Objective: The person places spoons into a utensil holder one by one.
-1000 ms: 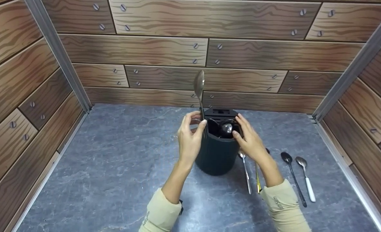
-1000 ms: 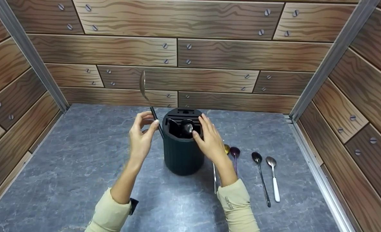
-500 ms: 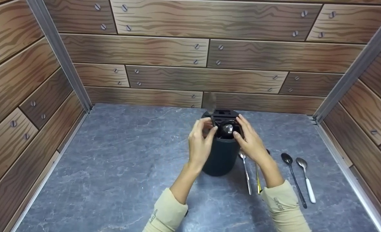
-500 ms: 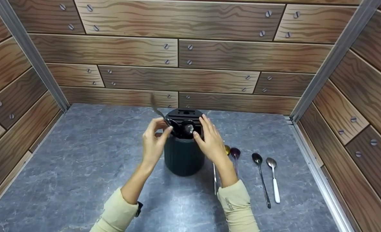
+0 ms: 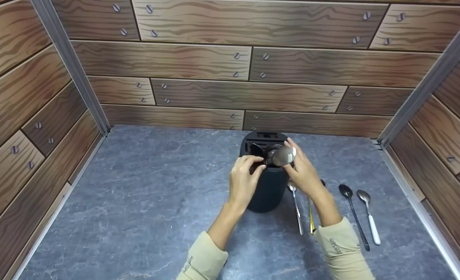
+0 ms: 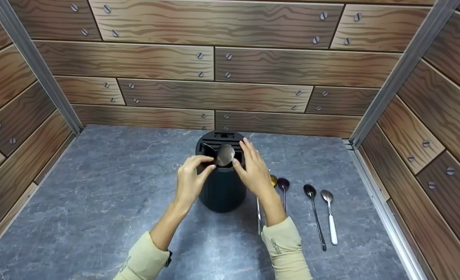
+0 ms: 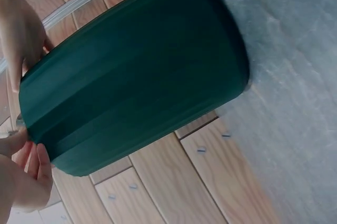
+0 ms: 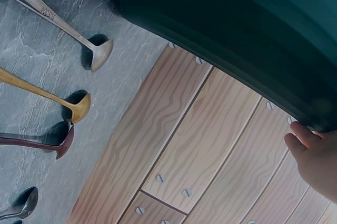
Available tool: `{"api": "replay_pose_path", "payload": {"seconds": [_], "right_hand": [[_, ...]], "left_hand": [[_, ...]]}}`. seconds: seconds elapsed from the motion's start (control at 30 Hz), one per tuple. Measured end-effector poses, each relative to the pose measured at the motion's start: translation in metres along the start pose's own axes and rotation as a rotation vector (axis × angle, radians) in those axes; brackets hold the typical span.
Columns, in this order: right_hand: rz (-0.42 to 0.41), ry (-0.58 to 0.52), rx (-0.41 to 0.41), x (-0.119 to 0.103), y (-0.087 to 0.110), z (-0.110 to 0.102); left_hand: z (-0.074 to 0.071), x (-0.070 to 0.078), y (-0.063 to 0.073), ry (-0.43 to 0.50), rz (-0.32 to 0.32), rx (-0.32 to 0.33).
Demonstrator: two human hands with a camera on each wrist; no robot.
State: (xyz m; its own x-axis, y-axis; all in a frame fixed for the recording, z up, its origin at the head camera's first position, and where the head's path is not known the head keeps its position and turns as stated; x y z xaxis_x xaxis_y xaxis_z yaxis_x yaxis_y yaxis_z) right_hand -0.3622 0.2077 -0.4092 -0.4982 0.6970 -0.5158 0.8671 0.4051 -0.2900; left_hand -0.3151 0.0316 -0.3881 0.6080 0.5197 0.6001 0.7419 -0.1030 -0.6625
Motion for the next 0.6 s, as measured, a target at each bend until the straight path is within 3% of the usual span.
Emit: {"api": "replay_pose_path", "payload": {"seconds": [0.17,0.27,0.37,0.6], "right_hand": [[-0.032,0.005,0.004,-0.002,0.000,0.000],[-0.025,0.003,0.010,-0.001,0.001,-0.001],[-0.019,0.005,0.004,-0.001,0.001,-0.002],[-0.022,-0.002,-0.016,-0.001,0.001,0.000]], "left_hand": [[-0.004,-0.011,0.007,0.041,0.001,0.027],[-0.006,-0.018,0.007,0.017,-0.004,-0.011],[-0.004,-0.024,0.002,-0.056,-0.008,-0.114],[0.011,-0.034,-0.012,-0.282,-0.040,-0.460]]}}
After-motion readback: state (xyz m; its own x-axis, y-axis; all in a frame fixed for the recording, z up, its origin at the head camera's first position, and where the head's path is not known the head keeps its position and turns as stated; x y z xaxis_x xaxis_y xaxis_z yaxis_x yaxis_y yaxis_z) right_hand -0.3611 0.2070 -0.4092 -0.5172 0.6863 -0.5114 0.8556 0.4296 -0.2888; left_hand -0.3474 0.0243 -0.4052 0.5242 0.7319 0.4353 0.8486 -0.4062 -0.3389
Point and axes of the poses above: each hand's wrist, its own y-axis away from the middle knuckle, its own z-axis out of the palm, x = y × z, the point moved 7 cm from there along -y, towards the middle knuckle, and after that the axes turned 12 degrees about -x, right-handed, at the moved point
